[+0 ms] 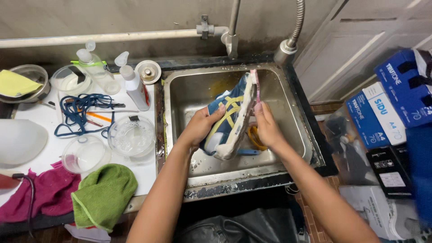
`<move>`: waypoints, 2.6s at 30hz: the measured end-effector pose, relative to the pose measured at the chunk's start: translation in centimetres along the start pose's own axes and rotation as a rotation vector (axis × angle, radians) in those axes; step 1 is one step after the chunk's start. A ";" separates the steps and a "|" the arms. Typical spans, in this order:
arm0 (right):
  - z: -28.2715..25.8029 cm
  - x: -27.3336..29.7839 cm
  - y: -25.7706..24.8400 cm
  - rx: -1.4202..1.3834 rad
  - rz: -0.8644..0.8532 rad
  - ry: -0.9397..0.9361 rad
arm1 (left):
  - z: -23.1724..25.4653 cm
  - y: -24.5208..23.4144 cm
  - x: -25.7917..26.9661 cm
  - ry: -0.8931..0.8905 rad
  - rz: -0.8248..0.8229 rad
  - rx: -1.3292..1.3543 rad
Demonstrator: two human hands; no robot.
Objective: The person scrubs a blue and white sneaker in a sink using a yellow sponge, then switches to a pink toothbrush to clean the sole. They rinse the shoe under running water and use a small metal tool to scrape debris from the sole treads.
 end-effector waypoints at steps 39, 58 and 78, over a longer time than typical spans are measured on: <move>-0.6 -6.9 -1.3 0.687 -0.193 -0.931 | 0.4 -3.5 -3.0 0.347 0.371 -0.180; -2.4 -5.8 -1.7 0.430 -0.076 -0.910 | 0.4 -0.9 -3.1 0.176 0.362 0.584; -4.3 -2.9 0.4 0.377 -0.149 -0.948 | 0.3 -1.4 -2.5 0.204 0.460 0.820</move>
Point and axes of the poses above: each hand's wrist, its own x-axis away from the middle knuckle, its own y-axis out of the palm, z = x × y, the point moved 2 cm from there along -x, towards the middle knuckle, and after that the axes turned 7 degrees about x, right-handed, at the moved point
